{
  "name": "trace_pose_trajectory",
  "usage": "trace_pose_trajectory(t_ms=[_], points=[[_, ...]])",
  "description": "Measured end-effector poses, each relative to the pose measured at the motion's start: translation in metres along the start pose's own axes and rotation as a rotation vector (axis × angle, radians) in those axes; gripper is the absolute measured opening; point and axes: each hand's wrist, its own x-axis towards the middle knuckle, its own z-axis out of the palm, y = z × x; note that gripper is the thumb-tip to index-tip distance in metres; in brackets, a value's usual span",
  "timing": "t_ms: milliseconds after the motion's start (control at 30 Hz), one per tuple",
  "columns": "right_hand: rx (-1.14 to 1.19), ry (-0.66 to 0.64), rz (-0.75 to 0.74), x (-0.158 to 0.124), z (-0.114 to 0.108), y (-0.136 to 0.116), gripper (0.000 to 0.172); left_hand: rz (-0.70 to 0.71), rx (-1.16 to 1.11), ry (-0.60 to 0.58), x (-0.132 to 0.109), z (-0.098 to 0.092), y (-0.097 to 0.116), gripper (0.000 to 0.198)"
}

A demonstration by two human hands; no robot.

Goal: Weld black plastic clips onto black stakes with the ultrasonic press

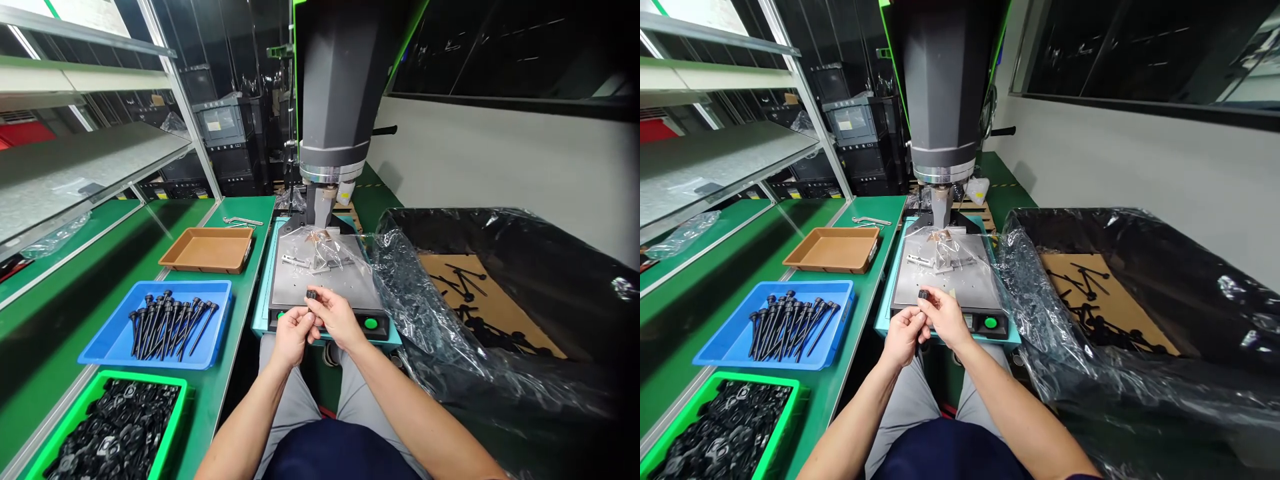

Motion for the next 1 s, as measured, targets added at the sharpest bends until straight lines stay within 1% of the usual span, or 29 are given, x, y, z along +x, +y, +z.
trace_pose_trajectory(t_ms=[133, 267, 333, 400, 467, 567, 700, 867, 1000], points=[[-0.083, 0.089, -0.037, 0.003, 0.01, 0.009, 0.037, 0.015, 0.052, 0.072, -0.002, -0.004, -0.004, 0.03], [-0.249, 0.211, -0.093, 0.005, 0.022, 0.019, 0.03, 0.025, 0.03, 0.136, -0.003, -0.004, -0.011, 0.03], [-0.3, 0.238, -0.096, 0.006, 0.026, 0.022, 0.03, 0.026, 0.007, 0.159, -0.003, -0.003, -0.013, 0.029], [-0.303, 0.242, -0.1, 0.008, 0.03, 0.024, 0.032, 0.028, 0.003, 0.175, -0.003, -0.003, -0.014, 0.028], [-0.266, 0.246, -0.085, 0.009, 0.032, 0.025, 0.036, 0.024, 0.006, 0.171, -0.003, -0.004, -0.013, 0.027], [-0.193, 0.258, -0.022, 0.012, 0.035, 0.026, 0.042, 0.003, -0.024, 0.146, -0.002, -0.006, -0.013, 0.027], [-0.091, 0.257, 0.018, 0.013, 0.037, 0.03, 0.041, -0.031, -0.07, 0.137, -0.001, -0.009, -0.018, 0.029], [0.101, 0.198, 0.074, 0.008, 0.04, 0.033, 0.042, -0.041, -0.11, 0.135, -0.001, -0.013, -0.024, 0.031], [0.162, 0.152, 0.068, 0.001, 0.043, 0.03, 0.048, -0.042, -0.129, 0.147, -0.001, -0.013, -0.021, 0.031]])
